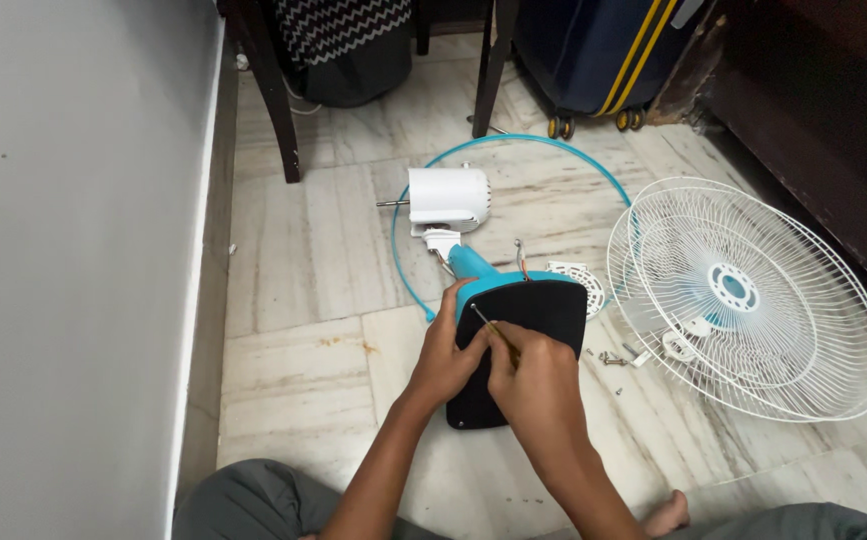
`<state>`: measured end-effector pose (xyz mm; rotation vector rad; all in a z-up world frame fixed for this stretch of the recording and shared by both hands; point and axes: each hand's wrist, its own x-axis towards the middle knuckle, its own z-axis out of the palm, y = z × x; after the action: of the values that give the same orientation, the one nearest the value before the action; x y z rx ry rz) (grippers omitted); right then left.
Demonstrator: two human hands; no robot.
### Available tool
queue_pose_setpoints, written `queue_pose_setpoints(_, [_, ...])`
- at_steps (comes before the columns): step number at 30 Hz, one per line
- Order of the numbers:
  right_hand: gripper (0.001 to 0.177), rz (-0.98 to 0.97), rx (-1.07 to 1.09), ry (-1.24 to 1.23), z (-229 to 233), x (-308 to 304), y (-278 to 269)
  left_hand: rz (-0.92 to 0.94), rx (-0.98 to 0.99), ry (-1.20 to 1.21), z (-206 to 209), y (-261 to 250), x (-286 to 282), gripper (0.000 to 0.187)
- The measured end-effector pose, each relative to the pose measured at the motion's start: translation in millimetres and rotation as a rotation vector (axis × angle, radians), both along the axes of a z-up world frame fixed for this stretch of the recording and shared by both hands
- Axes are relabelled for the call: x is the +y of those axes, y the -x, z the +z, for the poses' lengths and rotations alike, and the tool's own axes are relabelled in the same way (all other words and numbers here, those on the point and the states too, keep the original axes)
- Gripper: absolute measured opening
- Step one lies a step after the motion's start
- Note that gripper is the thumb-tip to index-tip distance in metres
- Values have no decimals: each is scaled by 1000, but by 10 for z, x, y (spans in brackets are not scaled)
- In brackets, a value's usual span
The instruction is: The person disassembles a small electric fan by removing screws from the motor housing and base using a screwdriver. They separate the motor unit from the stand and remove the rear cover, leaving the components laid out on the floor.
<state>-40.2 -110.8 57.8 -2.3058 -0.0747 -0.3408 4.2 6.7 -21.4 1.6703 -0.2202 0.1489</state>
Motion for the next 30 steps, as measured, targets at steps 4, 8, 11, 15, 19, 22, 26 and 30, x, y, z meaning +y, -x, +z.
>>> queue_pose_setpoints(4, [19,41,-104,114,-13,9,21,-16,116,34,-11,-1,1,63])
queue_pose_setpoints(8, [17,64,-59,243,-4,25,43,-24,29,43,-4,3,6,62])
queue_pose_setpoints(11, [20,76,-27,300,-10,25,50,-38,34,62,2,9,11,62])
queue_pose_setpoints(15, [33,116,-118,425,-30,14,48,-29,41,21,22,19,15,62])
queue_pose_setpoints(19, [40,140,-147,508,-54,25,53,-20,11,26,45,20,9,59])
queue_pose_setpoints(22, [45,172,-216,518,-48,18,76,-31,86,36,51,30,6,58])
queue_pose_setpoints(26, [42,174,-255,489,-23,36,77,-39,32,50,41,39,16,58])
queue_pose_setpoints(30, [25,96,-4,380,-23,28,52,-49,54,69,9,23,17,62])
